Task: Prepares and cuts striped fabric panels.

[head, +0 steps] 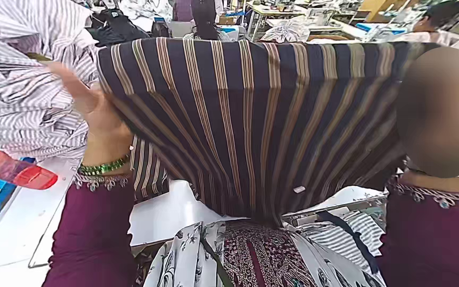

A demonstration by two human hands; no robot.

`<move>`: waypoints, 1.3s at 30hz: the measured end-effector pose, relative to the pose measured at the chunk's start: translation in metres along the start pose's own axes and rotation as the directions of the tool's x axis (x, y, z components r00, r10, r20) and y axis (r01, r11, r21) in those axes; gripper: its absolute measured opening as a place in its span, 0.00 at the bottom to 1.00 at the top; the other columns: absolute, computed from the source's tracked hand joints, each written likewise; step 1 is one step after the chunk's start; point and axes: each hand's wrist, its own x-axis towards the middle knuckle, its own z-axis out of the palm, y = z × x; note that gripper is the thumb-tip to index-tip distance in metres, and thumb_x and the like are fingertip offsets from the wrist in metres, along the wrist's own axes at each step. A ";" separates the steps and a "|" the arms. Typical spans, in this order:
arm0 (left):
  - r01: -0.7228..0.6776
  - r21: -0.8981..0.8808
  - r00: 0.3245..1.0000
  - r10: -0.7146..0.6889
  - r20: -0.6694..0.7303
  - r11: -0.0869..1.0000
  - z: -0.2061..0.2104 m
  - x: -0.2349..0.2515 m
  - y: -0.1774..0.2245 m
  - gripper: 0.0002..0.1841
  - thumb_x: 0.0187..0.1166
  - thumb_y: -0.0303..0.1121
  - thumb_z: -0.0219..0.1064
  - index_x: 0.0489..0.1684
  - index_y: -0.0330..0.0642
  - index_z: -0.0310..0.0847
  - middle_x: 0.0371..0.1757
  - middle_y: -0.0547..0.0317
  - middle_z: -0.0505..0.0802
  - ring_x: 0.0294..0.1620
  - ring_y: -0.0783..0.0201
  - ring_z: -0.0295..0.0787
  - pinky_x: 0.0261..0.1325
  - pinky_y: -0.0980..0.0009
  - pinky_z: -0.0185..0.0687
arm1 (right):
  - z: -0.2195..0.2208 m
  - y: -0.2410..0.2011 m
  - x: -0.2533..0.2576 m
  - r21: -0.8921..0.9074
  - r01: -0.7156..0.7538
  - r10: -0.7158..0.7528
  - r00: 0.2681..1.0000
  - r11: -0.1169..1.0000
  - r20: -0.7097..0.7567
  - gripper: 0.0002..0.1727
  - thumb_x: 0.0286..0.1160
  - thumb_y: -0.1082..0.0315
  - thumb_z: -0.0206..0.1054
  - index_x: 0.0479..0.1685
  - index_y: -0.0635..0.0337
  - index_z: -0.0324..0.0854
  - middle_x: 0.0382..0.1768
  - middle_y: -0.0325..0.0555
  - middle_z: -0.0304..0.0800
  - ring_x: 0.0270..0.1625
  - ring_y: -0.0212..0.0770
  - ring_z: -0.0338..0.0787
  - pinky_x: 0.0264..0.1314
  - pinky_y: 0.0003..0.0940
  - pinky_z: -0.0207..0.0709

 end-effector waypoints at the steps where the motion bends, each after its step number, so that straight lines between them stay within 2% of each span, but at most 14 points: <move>1: 0.058 0.243 0.996 -0.040 -0.078 0.968 -0.002 0.018 -0.005 0.09 0.85 0.39 0.55 0.48 0.60 0.83 0.44 0.78 0.95 0.49 0.79 0.92 0.58 0.76 0.88 | 0.010 -0.004 0.006 -0.112 -0.060 0.053 0.996 0.992 -0.066 0.13 0.83 0.71 0.58 0.37 0.39 0.84 0.32 0.14 0.92 0.37 0.13 0.89 0.45 0.14 0.85; 3: 0.258 0.536 0.966 -0.201 -0.164 0.804 -0.007 0.061 -0.013 0.10 0.84 0.26 0.56 0.44 0.56 0.80 0.37 0.81 0.94 0.40 0.82 0.92 0.49 0.77 0.90 | 0.013 0.001 0.019 -0.236 -0.072 0.037 0.988 0.969 -0.148 0.13 0.84 0.69 0.61 0.33 0.36 0.80 0.28 0.10 0.89 0.34 0.11 0.87 0.45 0.13 0.85; 6: 0.350 0.673 0.936 -0.210 -0.283 0.652 -0.010 0.110 -0.020 0.08 0.90 0.37 0.57 0.40 0.52 0.80 0.32 0.80 0.90 0.36 0.83 0.89 0.45 0.78 0.88 | -0.008 0.010 0.027 -0.321 0.144 -0.199 0.969 0.936 -0.145 0.06 0.83 0.57 0.66 0.36 0.40 0.82 0.34 0.15 0.87 0.40 0.17 0.87 0.52 0.22 0.84; 10: 0.413 0.620 0.876 -0.106 -0.470 0.667 -0.024 0.135 -0.026 0.10 0.89 0.43 0.59 0.42 0.50 0.82 0.34 0.74 0.90 0.37 0.79 0.87 0.45 0.76 0.84 | -0.003 -0.001 -0.037 -0.499 0.397 -0.423 0.904 0.770 0.067 0.16 0.81 0.53 0.69 0.49 0.57 0.84 0.44 0.33 0.87 0.49 0.26 0.87 0.53 0.29 0.83; 12: 0.523 0.699 0.840 -0.158 -0.519 0.487 -0.042 0.122 -0.038 0.16 0.88 0.44 0.60 0.54 0.39 0.83 0.46 0.62 0.89 0.46 0.74 0.85 0.55 0.69 0.81 | 0.052 -0.012 -0.069 -0.399 0.510 -0.432 0.860 0.762 0.273 0.16 0.83 0.49 0.68 0.40 0.53 0.82 0.40 0.31 0.86 0.48 0.21 0.85 0.52 0.20 0.80; 16: 0.684 0.728 0.691 -0.358 -0.628 0.044 -0.096 0.080 -0.100 0.24 0.87 0.41 0.61 0.67 0.24 0.78 0.69 0.23 0.83 0.75 0.31 0.76 0.77 0.31 0.63 | 0.169 0.041 -0.117 0.011 0.464 -0.302 0.559 0.886 0.772 0.22 0.84 0.55 0.61 0.22 0.59 0.84 0.29 0.49 0.85 0.36 0.46 0.88 0.35 0.39 0.81; 19: 0.622 0.781 0.665 -0.487 -0.567 -0.059 -0.080 0.041 -0.158 0.27 0.88 0.42 0.62 0.78 0.31 0.73 0.79 0.26 0.76 0.85 0.27 0.63 0.81 0.22 0.46 | 0.207 0.082 -0.129 -0.003 0.122 -0.027 0.238 0.992 0.971 0.19 0.82 0.59 0.66 0.52 0.67 0.91 0.42 0.62 0.89 0.49 0.61 0.89 0.50 0.57 0.81; 21: 0.515 0.851 0.661 -0.586 -0.468 -0.099 -0.045 0.005 -0.191 0.32 0.87 0.48 0.62 0.84 0.37 0.69 0.86 0.30 0.69 0.91 0.26 0.51 0.81 0.17 0.37 | 0.207 0.100 -0.121 -0.156 0.102 0.119 0.300 0.983 0.946 0.21 0.82 0.56 0.67 0.56 0.65 0.91 0.46 0.63 0.90 0.54 0.62 0.89 0.57 0.60 0.81; 25: 0.339 0.920 0.586 -0.722 -0.369 -0.195 -0.002 -0.068 -0.243 0.48 0.80 0.65 0.61 0.94 0.41 0.51 0.96 0.36 0.49 0.96 0.32 0.34 0.86 0.23 0.30 | 0.174 0.163 -0.091 -0.413 -0.092 0.375 0.627 0.906 0.683 0.19 0.82 0.58 0.65 0.54 0.66 0.90 0.46 0.58 0.91 0.48 0.49 0.88 0.58 0.46 0.80; 28: 0.207 0.957 0.531 -0.798 -0.285 -0.204 0.014 -0.097 -0.241 0.52 0.82 0.71 0.48 0.97 0.41 0.42 0.97 0.39 0.41 0.97 0.35 0.26 0.88 0.27 0.22 | 0.137 0.216 -0.089 -0.566 -0.347 0.634 0.627 0.748 0.453 0.20 0.85 0.60 0.63 0.61 0.68 0.86 0.51 0.59 0.89 0.54 0.49 0.87 0.65 0.47 0.77; 33: 0.099 0.804 0.382 -0.768 0.513 0.586 0.055 -0.137 -0.199 0.31 0.84 0.50 0.63 0.81 0.40 0.76 0.89 0.41 0.71 0.94 0.34 0.50 0.87 0.24 0.31 | 0.109 0.233 -0.092 -0.594 -0.456 0.735 0.545 0.663 0.404 0.13 0.83 0.65 0.65 0.50 0.66 0.88 0.45 0.51 0.90 0.49 0.39 0.85 0.59 0.41 0.75; 34: 0.107 0.728 0.400 -0.699 0.592 0.677 0.053 -0.132 -0.199 0.25 0.86 0.46 0.60 0.72 0.39 0.85 0.82 0.43 0.81 0.90 0.36 0.60 0.87 0.25 0.36 | 0.111 0.231 -0.083 -0.600 -0.444 0.736 0.528 0.665 0.425 0.13 0.84 0.67 0.63 0.54 0.67 0.88 0.52 0.54 0.91 0.57 0.42 0.88 0.67 0.43 0.76; 36: 0.062 0.748 0.581 -0.633 0.511 0.661 0.039 -0.107 -0.208 0.16 0.88 0.36 0.59 0.55 0.36 0.92 0.67 0.45 0.92 0.80 0.42 0.78 0.86 0.32 0.53 | 0.122 0.233 -0.063 -0.561 -0.414 0.682 0.584 0.716 0.439 0.14 0.86 0.71 0.60 0.59 0.69 0.86 0.61 0.57 0.90 0.66 0.46 0.88 0.75 0.45 0.76; 39: 0.115 0.930 0.844 -0.528 0.094 0.349 0.004 -0.058 -0.238 0.12 0.80 0.29 0.69 0.56 0.34 0.89 0.59 0.42 0.93 0.69 0.44 0.86 0.81 0.37 0.65 | 0.154 0.249 -0.037 -0.432 -0.268 0.461 0.769 0.862 0.443 0.14 0.85 0.77 0.55 0.56 0.69 0.87 0.59 0.58 0.91 0.63 0.50 0.89 0.70 0.49 0.79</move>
